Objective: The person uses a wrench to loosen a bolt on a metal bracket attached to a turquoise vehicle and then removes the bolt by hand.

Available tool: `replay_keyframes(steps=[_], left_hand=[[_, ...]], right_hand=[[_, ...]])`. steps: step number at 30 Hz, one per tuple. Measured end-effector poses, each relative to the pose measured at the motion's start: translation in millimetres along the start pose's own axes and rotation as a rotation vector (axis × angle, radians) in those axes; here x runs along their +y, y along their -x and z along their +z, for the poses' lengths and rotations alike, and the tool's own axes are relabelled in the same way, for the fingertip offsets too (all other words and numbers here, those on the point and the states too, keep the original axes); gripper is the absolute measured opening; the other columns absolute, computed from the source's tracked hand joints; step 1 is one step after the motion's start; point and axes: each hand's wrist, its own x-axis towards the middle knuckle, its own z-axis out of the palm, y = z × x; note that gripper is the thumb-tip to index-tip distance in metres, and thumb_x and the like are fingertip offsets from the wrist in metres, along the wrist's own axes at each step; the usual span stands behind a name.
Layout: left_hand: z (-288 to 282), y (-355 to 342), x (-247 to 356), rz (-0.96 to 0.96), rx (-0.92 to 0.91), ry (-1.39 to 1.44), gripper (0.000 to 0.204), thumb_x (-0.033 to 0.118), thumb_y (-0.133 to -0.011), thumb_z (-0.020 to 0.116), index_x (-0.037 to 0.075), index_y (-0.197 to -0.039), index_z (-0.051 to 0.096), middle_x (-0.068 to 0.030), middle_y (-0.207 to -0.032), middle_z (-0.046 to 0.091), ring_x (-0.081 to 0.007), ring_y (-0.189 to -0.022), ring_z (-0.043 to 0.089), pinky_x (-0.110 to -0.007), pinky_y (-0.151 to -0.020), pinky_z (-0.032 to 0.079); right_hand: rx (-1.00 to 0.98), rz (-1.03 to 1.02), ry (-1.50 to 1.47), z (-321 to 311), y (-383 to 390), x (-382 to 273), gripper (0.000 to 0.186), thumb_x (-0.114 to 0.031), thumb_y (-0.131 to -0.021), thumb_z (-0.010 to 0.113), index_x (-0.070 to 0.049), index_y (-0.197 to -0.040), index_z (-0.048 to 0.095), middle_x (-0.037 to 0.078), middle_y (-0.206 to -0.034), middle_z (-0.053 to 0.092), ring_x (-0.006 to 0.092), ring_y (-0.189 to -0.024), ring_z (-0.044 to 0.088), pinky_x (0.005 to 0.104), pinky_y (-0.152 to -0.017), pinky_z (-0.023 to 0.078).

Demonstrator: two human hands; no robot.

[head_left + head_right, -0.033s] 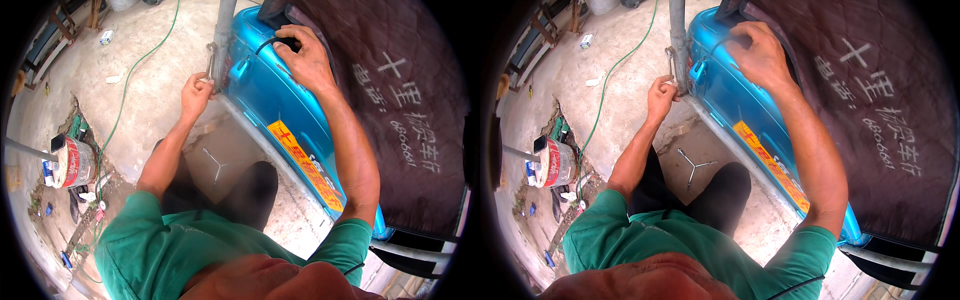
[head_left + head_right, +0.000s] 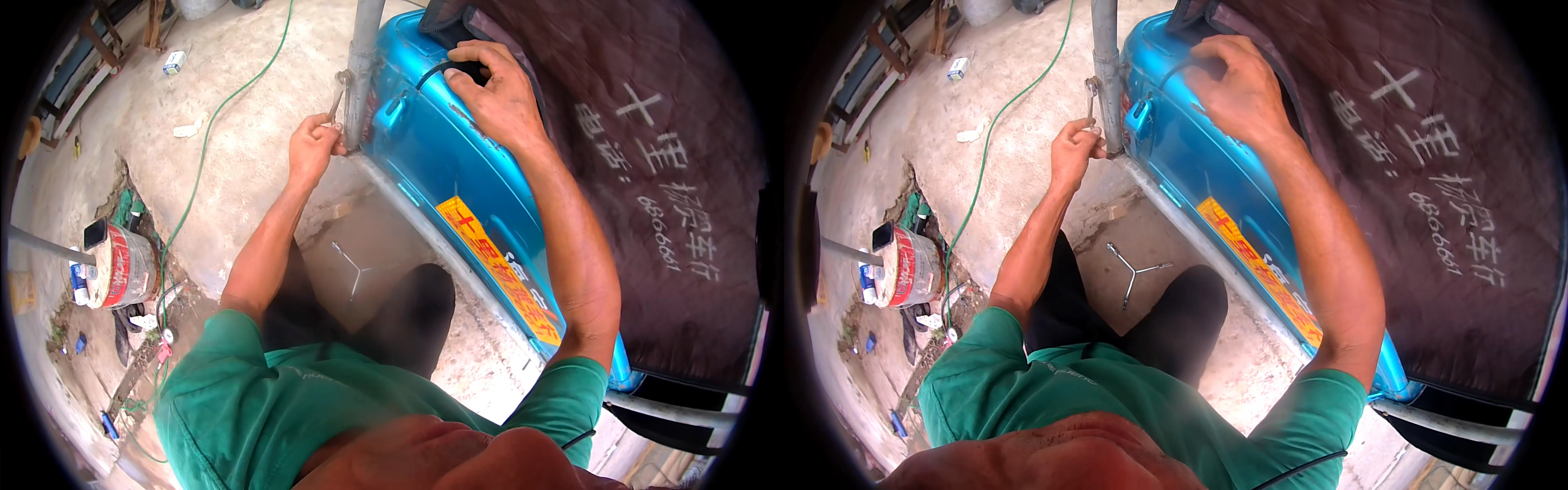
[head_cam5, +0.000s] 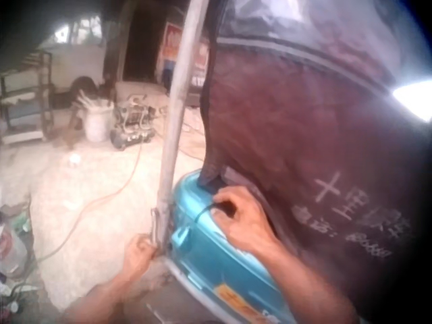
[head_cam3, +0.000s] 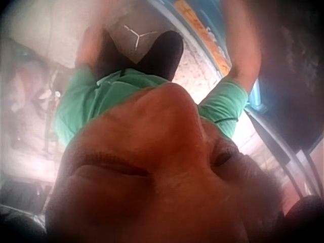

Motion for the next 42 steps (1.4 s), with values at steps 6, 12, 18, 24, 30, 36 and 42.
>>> replay_keyframes(steps=[6,12,18,24,30,36,42], left_hand=[[-70,-91,56,-0.135,-0.143,0.192,0.03,0.008,-0.095,0.067,0.0,-0.123,0.061,-0.0074,-0.1,0.071,-0.0132,-0.082,0.068,-0.029,-0.075,0.058],[-75,-90,194,0.307,-0.213,-0.003,0.038,0.018,-0.101,0.063,-0.005,-0.13,0.063,-0.0058,-0.097,0.068,-0.0115,-0.081,0.066,-0.027,-0.079,0.056],[11,23,201,1.008,-0.051,-0.615,0.035,0.012,-0.095,0.074,0.006,-0.129,0.07,-0.007,-0.101,0.064,-0.014,-0.083,0.061,-0.028,-0.075,0.052],[29,63,97,0.755,-0.317,-0.56,0.023,0.009,-0.093,0.074,0.003,-0.115,0.071,-0.0126,-0.095,0.066,-0.0244,-0.079,0.063,-0.035,-0.072,0.052],[-6,25,-8,0.691,-0.079,-0.453,0.038,0.009,-0.09,0.077,0.0,-0.123,0.059,-0.0126,-0.104,0.07,-0.0235,-0.086,0.071,-0.036,-0.08,0.056],[-49,-49,8,0.371,0.087,-0.572,0.05,0.018,-0.095,0.074,0.0,-0.138,0.057,-0.0159,-0.113,0.074,-0.0177,-0.093,0.074,-0.032,-0.082,0.058],[-75,-132,113,0.26,-0.14,-0.128,0.041,0.003,-0.095,0.068,-0.005,-0.134,0.06,-0.0107,-0.102,0.072,-0.0179,-0.089,0.073,-0.031,-0.084,0.06]], right_hand=[[0.01,0.051,-0.035,3,-4,-2,0.033,-0.028,-0.085,0.071,-0.005,-0.108,0.075,0.014,-0.124,0.067,0.0323,-0.121,0.062,0.0396,-0.105,0.048],[0.011,0.029,-0.041,7,-6,-1,0.032,-0.029,-0.085,0.071,-0.006,-0.107,0.075,0.015,-0.124,0.067,0.0328,-0.12,0.062,0.0402,-0.105,0.048],[0.033,0.02,-0.017,4,-3,-2,0.031,-0.028,-0.084,0.072,-0.005,-0.106,0.075,0.015,-0.122,0.067,0.0327,-0.119,0.062,0.0408,-0.105,0.048],[0.011,0.012,-0.022,3,-3,-9,0.03,-0.025,-0.084,0.071,-0.005,-0.105,0.075,0.014,-0.122,0.068,0.0326,-0.12,0.062,0.0406,-0.105,0.048],[0.004,0.002,-0.017,2,-1,-4,0.03,-0.025,-0.084,0.071,-0.005,-0.106,0.075,0.014,-0.122,0.068,0.0327,-0.12,0.062,0.0406,-0.105,0.048],[0.002,0.003,-0.028,3,-1,-1,0.032,-0.025,-0.084,0.071,-0.005,-0.108,0.074,0.014,-0.125,0.066,0.0328,-0.121,0.061,0.0408,-0.105,0.047],[-0.004,0.043,-0.031,5,-3,-3,0.034,-0.029,-0.084,0.071,-0.006,-0.109,0.075,0.013,-0.126,0.065,0.0321,-0.122,0.061,0.0409,-0.107,0.046]])
